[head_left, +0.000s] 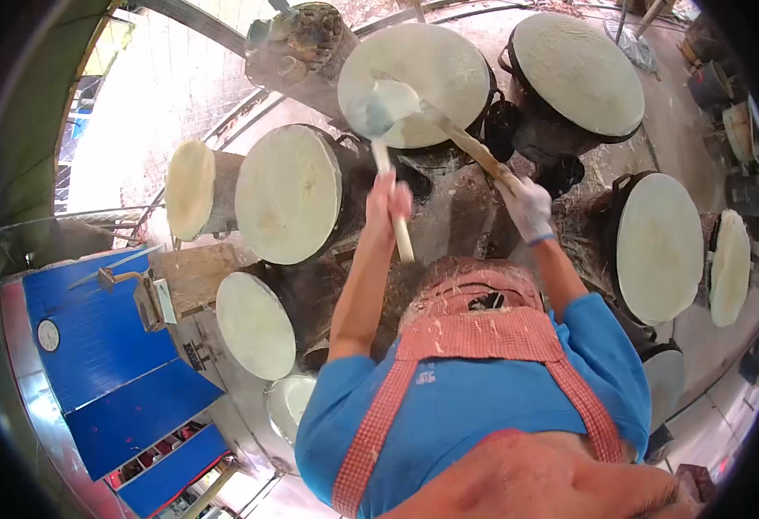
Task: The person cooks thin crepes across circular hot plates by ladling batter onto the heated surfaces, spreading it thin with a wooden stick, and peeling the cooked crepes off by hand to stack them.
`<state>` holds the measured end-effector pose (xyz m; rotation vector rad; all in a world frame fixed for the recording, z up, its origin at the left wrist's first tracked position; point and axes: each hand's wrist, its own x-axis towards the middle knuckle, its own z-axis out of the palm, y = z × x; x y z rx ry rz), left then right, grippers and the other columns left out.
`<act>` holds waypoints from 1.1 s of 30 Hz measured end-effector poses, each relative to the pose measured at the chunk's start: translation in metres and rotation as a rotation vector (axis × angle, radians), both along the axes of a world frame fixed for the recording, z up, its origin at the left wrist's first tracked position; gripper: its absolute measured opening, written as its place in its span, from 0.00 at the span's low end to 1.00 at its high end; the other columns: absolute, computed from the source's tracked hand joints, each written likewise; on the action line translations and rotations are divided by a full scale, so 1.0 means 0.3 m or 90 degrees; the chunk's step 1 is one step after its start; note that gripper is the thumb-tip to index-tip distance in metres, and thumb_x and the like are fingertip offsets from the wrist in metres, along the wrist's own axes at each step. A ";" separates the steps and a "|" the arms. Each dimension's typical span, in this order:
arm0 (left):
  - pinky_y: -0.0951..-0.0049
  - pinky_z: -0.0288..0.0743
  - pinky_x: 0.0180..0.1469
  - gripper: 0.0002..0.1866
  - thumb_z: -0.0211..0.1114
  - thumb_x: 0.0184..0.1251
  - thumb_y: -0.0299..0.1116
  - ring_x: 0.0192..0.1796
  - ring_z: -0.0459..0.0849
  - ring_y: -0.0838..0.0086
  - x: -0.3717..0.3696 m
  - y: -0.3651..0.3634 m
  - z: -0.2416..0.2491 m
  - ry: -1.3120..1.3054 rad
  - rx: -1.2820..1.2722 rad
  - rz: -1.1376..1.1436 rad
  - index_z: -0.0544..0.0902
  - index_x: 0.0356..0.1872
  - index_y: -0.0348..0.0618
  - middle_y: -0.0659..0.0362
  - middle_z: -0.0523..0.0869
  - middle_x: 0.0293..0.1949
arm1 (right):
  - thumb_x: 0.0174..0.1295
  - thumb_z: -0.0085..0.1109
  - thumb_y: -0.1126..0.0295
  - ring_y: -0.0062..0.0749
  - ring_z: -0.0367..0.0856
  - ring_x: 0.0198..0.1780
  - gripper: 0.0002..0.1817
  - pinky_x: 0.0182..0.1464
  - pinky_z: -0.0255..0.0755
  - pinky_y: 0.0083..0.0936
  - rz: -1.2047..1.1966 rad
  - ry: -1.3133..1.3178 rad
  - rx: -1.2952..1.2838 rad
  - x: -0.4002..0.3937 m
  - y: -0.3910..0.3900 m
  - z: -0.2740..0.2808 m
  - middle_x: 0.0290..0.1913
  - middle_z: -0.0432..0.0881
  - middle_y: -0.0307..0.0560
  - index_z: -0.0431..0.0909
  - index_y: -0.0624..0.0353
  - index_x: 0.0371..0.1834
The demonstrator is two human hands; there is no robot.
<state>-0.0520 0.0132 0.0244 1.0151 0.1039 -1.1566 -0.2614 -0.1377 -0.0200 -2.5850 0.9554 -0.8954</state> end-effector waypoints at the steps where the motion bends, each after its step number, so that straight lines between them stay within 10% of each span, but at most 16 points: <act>1: 0.82 0.51 0.09 0.11 0.54 0.64 0.33 0.08 0.58 0.82 -0.053 0.061 0.050 -0.025 0.113 0.073 0.63 0.44 0.55 0.67 0.58 0.11 | 0.52 0.60 0.61 0.40 0.71 0.15 0.09 0.19 0.66 0.35 -0.006 -0.001 0.003 -0.005 0.000 0.012 0.17 0.70 0.44 0.79 0.42 0.37; 7: 0.85 0.52 0.09 0.11 0.51 0.67 0.35 0.12 0.58 0.85 -0.033 0.177 -0.032 0.577 -0.109 -0.044 0.70 0.47 0.44 0.66 0.60 0.16 | 0.47 0.65 0.63 0.35 0.72 0.18 0.22 0.21 0.65 0.30 -0.053 -0.079 -0.050 -0.132 0.197 -0.063 0.18 0.72 0.43 0.76 0.54 0.47; 11: 0.83 0.48 0.09 0.19 0.50 0.66 0.47 0.09 0.54 0.83 -0.082 0.228 0.008 0.798 -0.133 -0.184 0.67 0.27 0.41 0.68 0.58 0.11 | 0.50 0.61 0.58 0.40 0.78 0.24 0.22 0.27 0.71 0.32 -0.147 0.048 0.138 -0.257 0.327 -0.028 0.25 0.78 0.51 0.76 0.54 0.48; 13: 0.83 0.48 0.09 0.22 0.46 0.67 0.51 0.09 0.53 0.83 -0.141 0.276 -0.010 0.726 -0.210 -0.319 0.71 0.35 0.39 0.67 0.59 0.11 | 0.52 0.58 0.55 0.43 0.80 0.31 0.21 0.33 0.74 0.32 -0.239 -0.024 0.176 -0.372 0.376 -0.024 0.32 0.80 0.54 0.77 0.53 0.47; 15: 0.84 0.51 0.08 0.13 0.46 0.69 0.43 0.10 0.55 0.85 -0.171 0.323 -0.096 0.667 -0.164 -0.360 0.69 0.52 0.60 0.66 0.59 0.14 | 0.53 0.56 0.55 0.44 0.80 0.37 0.20 0.39 0.73 0.32 -0.384 -0.068 0.263 -0.498 0.410 0.030 0.38 0.80 0.54 0.77 0.53 0.46; 18: 0.85 0.52 0.08 0.16 0.47 0.69 0.40 0.10 0.56 0.85 -0.355 0.286 -0.002 0.530 -0.108 -0.347 0.66 0.55 0.50 0.66 0.59 0.14 | 0.54 0.55 0.54 0.46 0.79 0.39 0.19 0.42 0.72 0.33 -0.561 -0.159 0.336 -0.760 0.482 0.108 0.39 0.80 0.52 0.78 0.53 0.44; 25: 0.86 0.57 0.11 0.19 0.41 0.71 0.34 0.13 0.61 0.87 -0.658 0.278 -0.183 0.795 0.069 -0.336 0.65 0.53 0.27 0.65 0.62 0.17 | 0.56 0.50 0.48 0.50 0.78 0.42 0.25 0.45 0.69 0.36 -1.000 -0.038 0.317 -1.454 0.830 -0.003 0.38 0.79 0.59 0.76 0.57 0.46; 33: 0.85 0.55 0.09 0.16 0.45 0.69 0.35 0.10 0.58 0.85 -0.753 0.154 -0.088 0.772 0.189 -0.376 0.71 0.51 0.36 0.66 0.60 0.14 | 0.55 0.53 0.52 0.45 0.77 0.22 0.21 0.25 0.70 0.38 -0.745 0.278 0.238 -1.517 1.105 -0.003 0.23 0.78 0.50 0.74 0.49 0.49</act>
